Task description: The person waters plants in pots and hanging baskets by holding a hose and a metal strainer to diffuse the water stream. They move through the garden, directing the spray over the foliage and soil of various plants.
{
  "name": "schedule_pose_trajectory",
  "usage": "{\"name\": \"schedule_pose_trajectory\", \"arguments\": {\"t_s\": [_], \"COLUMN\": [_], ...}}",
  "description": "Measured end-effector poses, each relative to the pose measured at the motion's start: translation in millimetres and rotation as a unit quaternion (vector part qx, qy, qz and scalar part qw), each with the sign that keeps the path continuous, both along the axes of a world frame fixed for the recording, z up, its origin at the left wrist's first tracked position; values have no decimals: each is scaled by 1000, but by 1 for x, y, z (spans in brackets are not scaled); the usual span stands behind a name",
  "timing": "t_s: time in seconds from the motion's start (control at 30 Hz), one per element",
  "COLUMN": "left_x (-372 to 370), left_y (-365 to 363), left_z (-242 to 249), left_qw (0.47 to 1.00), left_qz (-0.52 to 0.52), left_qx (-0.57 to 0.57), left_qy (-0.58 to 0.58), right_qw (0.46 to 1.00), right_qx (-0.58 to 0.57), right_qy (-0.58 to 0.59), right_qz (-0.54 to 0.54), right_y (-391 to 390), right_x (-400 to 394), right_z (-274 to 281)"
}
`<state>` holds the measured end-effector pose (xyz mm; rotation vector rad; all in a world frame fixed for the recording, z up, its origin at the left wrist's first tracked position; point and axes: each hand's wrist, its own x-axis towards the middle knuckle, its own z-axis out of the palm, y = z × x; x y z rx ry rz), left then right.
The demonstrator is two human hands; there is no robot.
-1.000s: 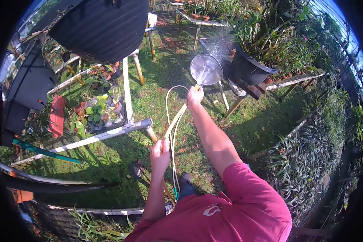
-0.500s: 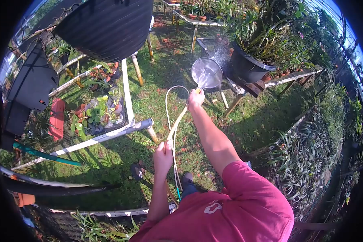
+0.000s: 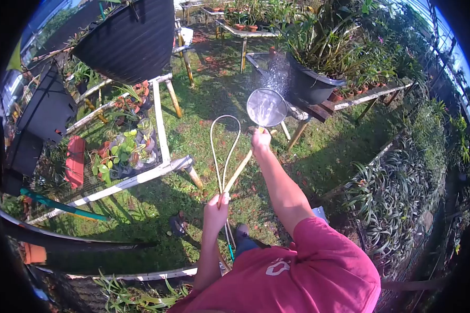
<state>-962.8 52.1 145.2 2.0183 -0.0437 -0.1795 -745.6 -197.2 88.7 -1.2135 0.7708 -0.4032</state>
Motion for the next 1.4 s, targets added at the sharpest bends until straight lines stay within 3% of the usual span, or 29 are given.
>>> {"name": "schedule_pose_trajectory", "arguments": {"t_s": [0.13,0.17,0.27,0.43,0.67,0.7,0.8,0.83,0.97,1.1,1.4], "left_x": [-36,-44,-81,-149,-282,-299,-339,-350,-376,-401,-462], "left_y": [-32,-39,-74,-148,-261,-271,-286,-288,-281,-295,-325], "left_z": [-10,-14,26,13,28,30,56,55,82,130,160], "left_qw": [997,996,994,981,971,970,972,971,972,975,974], "left_qz": [-47,-79,-107,-165,-225,-224,-224,-213,-168,-135,-107], "left_qx": [-56,-51,29,-23,34,-10,31,15,105,93,-20], "left_qy": [-30,-8,5,-97,-77,-97,-68,-107,-127,-147,-200], "right_qw": [1000,999,995,997,998,997,991,989,976,964,926], "right_qx": [-7,6,23,7,10,9,17,12,70,47,-56], "right_qy": [16,-26,-46,-65,-62,-77,-90,-92,-188,-231,-339], "right_qz": [-14,-22,-91,-43,-18,1,94,111,81,126,155], "right_y": [-53,-72,-111,-200,-314,-320,-326,-324,-308,-316,-315], "right_x": [-63,-79,-136,-229,-360,-374,-408,-415,-426,-413,-463], "right_z": [-3,-7,12,23,10,20,55,63,96,133,295]}}
